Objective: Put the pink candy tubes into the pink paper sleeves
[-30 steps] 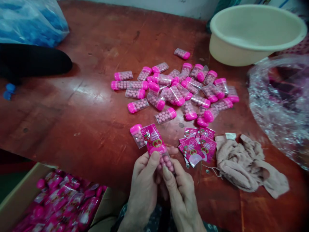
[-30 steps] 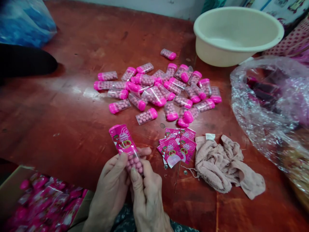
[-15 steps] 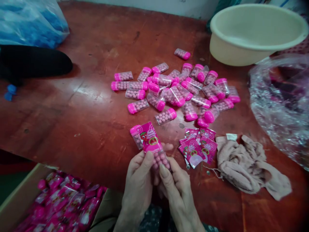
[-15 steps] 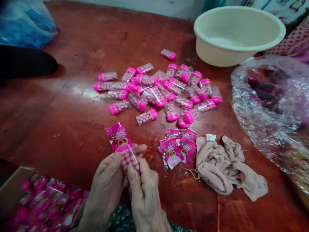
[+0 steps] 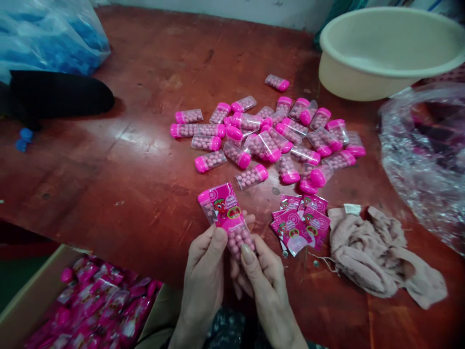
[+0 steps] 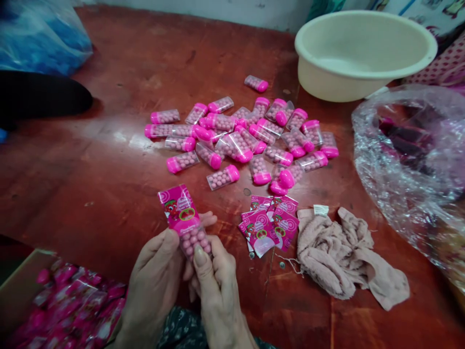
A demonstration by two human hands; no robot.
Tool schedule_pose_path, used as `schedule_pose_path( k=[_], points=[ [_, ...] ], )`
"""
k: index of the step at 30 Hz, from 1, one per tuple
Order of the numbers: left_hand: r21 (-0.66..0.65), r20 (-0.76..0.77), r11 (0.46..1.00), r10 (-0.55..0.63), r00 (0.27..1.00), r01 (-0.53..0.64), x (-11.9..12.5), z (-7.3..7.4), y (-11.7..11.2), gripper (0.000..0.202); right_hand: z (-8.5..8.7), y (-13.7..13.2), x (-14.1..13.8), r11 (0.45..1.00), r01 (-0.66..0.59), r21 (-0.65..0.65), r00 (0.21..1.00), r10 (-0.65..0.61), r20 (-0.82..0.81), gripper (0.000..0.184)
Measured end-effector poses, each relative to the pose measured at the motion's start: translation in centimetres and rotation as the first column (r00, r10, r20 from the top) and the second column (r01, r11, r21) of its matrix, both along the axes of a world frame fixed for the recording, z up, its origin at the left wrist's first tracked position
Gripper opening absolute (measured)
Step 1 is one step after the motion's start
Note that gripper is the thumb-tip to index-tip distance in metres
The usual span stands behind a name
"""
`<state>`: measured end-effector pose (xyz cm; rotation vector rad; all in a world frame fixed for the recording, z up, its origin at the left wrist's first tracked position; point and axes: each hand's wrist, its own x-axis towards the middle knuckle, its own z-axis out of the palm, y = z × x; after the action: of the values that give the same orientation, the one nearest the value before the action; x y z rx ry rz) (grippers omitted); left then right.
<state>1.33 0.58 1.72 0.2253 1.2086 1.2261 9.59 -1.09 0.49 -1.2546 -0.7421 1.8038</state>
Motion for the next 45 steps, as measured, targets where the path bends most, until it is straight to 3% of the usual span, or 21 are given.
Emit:
schedule_pose_path(
  k=[4,7,10,12,16,21,24,30,35,41,45],
  points=[
    [0.02,-0.032,1.0,0.018,0.999,-0.017,0.9,-0.6,-0.4,0.029,-0.3,-0.7,-0.1,0.991,0.124,0.045,0.971,-0.131,0.198,0.033],
    [0.021,-0.022,1.0,0.007,1.0,-0.007,1.5,-0.9,-0.8,0.031,-0.4,-0.8,0.1,0.987,0.141,0.076,0.951,-0.156,0.266,0.033],
    [0.034,-0.04,0.999,-0.022,0.999,0.023,1.2,-0.8,-1.1,0.03,-0.2,-0.3,0.5,0.991,0.128,0.028,0.977,-0.131,0.167,0.028],
    [0.057,-0.157,0.997,-0.037,0.987,0.046,0.6,-0.7,-1.2,0.025,0.0,0.2,0.8,0.994,0.111,-0.018,0.993,-0.11,0.034,0.024],
    [0.119,-0.523,0.988,-0.024,0.852,0.101,-0.4,-0.5,-0.9,0.017,0.0,0.7,1.0,0.991,0.119,-0.059,0.974,-0.128,-0.188,0.018],
    [0.185,-0.666,0.971,0.009,0.745,0.153,-0.8,0.1,-0.1,0.016,-0.3,0.5,1.1,0.991,0.098,-0.094,0.966,-0.117,-0.23,0.016],
    [0.171,-0.687,0.972,0.001,0.727,0.161,-1.2,0.6,0.3,0.015,-0.3,0.4,1.0,0.994,0.069,-0.087,0.976,-0.086,-0.202,0.02],
    [0.086,-0.646,0.96,-0.15,0.749,0.266,-1.7,0.5,0.7,0.015,-0.4,0.3,0.7,0.994,0.081,-0.075,0.983,-0.092,-0.159,0.021],
    [0.106,-0.673,0.966,-0.104,0.732,0.235,-1.5,0.4,0.6,0.019,-0.1,0.3,0.6,0.995,0.083,-0.05,0.987,-0.089,-0.132,0.024],
    [0.109,-0.572,0.971,-0.113,0.812,0.211,-1.5,1.2,0.6,0.018,-0.3,0.4,0.9,0.993,0.091,-0.081,0.984,-0.102,-0.146,0.027],
    [0.109,-0.651,0.964,-0.116,0.751,0.243,-1.8,1.1,0.8,0.014,-0.2,0.4,0.9,0.994,0.09,-0.063,0.991,-0.096,-0.096,0.029]
  ],
)
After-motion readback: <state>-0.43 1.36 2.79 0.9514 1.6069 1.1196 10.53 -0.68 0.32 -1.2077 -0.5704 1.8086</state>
